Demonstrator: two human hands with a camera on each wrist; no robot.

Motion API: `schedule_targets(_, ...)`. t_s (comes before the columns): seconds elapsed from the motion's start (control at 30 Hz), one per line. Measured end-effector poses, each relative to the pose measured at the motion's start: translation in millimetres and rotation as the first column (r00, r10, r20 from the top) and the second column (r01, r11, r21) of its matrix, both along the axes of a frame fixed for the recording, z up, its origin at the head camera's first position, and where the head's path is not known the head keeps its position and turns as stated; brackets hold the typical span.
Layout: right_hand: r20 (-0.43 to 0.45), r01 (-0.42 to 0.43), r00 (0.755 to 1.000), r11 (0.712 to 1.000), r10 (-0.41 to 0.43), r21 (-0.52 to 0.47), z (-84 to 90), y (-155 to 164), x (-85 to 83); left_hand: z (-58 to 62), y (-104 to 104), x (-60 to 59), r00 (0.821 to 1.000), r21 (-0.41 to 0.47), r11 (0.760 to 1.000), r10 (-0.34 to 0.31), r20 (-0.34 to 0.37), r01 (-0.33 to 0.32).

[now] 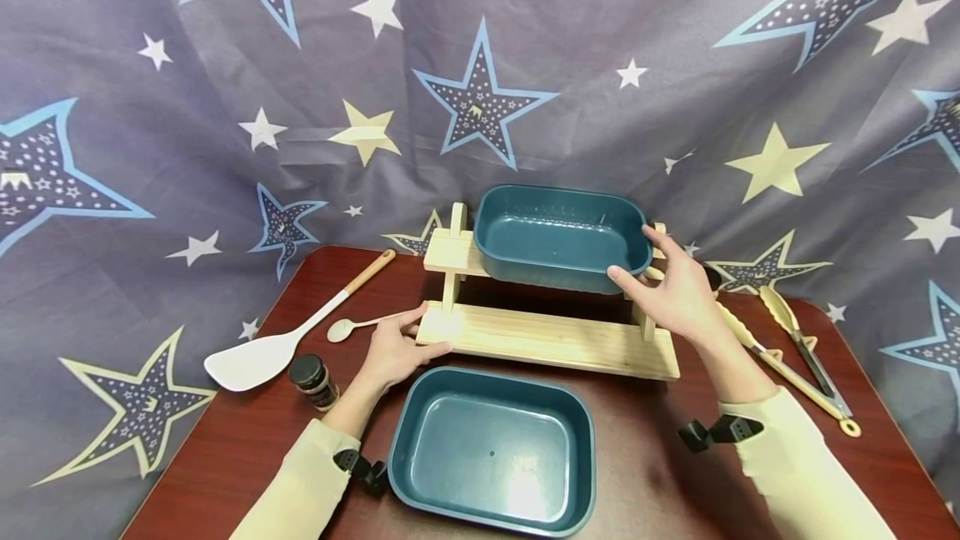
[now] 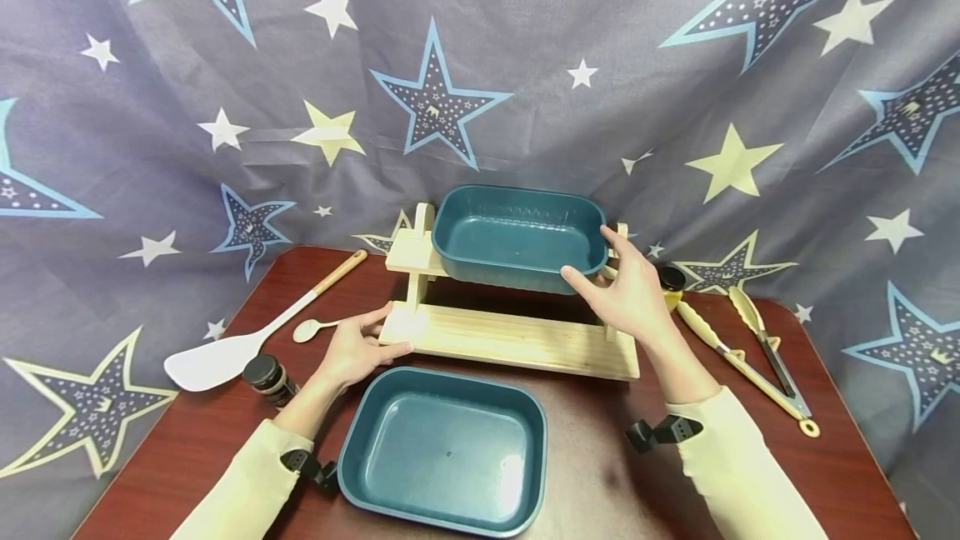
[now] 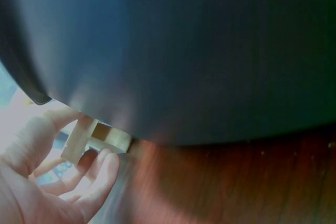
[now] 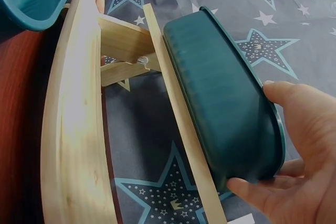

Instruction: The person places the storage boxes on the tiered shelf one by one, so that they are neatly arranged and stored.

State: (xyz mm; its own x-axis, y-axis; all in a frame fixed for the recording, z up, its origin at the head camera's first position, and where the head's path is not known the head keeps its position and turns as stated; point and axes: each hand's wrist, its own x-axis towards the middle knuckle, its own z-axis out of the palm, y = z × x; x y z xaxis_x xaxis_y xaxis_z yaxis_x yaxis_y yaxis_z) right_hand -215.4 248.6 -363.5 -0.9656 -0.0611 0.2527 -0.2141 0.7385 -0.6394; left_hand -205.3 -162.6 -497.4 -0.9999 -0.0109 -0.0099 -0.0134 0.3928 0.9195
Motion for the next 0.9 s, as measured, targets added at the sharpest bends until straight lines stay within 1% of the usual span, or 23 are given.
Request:
schedule_targets(0.17, -0.017, 0.008, 1.000, 1.000, -0.008, 0.010, 0.2, 0.9, -0.7, 0.7, 0.7, 0.0, 1.000, 0.002, 1.000, -0.001, -0.003, 0.001)
schedule_targets(0.43, -0.031, 0.018, 0.999, 1.000, -0.017, 0.012, -1.9, 0.6, -2.5, 0.6, 0.8, 0.7, 1.000, -0.007, 1.000, 0.007, 0.013, -0.007)
schedule_targets(0.67, -0.043, 0.031, 0.999, 0.999, -0.030, 0.034, -4.4, 0.4, -3.9, 0.9, 0.7, 0.9, 1.000, -0.006, 1.000, 0.005, 0.010, -0.005)
schedule_targets(0.9, -0.050, 0.039, 0.998, 0.999, -0.038, 0.037, -5.2, -0.7, -4.9, -0.1, 0.9, 0.9, 1.000, -0.001, 1.000, 0.005, 0.008, -0.005)
